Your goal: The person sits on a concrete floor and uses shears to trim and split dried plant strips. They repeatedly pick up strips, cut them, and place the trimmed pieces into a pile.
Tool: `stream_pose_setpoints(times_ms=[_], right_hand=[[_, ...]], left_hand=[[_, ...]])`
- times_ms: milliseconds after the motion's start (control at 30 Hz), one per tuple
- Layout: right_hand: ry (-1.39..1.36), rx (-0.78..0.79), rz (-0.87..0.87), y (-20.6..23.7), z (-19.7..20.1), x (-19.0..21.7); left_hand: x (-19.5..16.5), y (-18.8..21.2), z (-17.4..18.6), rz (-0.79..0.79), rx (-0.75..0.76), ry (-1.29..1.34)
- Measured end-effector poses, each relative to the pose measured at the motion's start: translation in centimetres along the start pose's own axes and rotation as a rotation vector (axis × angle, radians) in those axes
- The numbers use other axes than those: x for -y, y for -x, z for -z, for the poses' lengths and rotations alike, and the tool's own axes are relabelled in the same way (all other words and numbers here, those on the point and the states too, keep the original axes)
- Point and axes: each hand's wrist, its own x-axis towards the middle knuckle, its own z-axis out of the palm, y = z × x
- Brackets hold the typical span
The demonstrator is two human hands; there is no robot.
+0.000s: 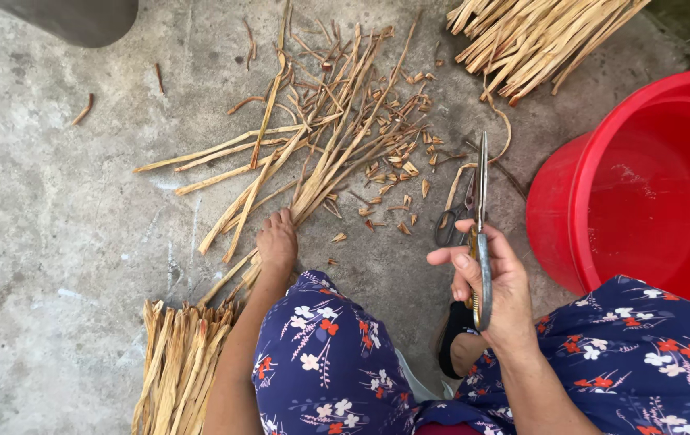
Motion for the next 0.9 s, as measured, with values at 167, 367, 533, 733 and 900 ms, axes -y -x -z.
stream_pose_setpoints(times_ms=[167, 367, 533, 733, 900], right_hand=[[0.011, -0.013, -0.005, 0.3, 0.0, 0.2], [-0.050, 0.019, 0.036, 0.8, 0.5, 0.5], [-0.035, 0.029, 0.047, 1.2, 0.7, 0.8], [-0.030, 0.023, 0.085, 1.4, 1.3, 1.0], [-0.042, 0.021, 0.096, 1.4, 1.6, 1.0]], left_hand=[[0.7, 0.0, 2.4, -0.063, -0.212, 0.305], [1.4, 1.3, 5.0, -0.025, -0.048, 0.662], [0.9, 1.5, 6.8, -0.013, 0.160, 0.920], [-1.0, 3.8, 11.3, -0.118, -0.006, 1.592], [-1.6, 5.8, 11.8, -0.172, -0.297, 1.658]])
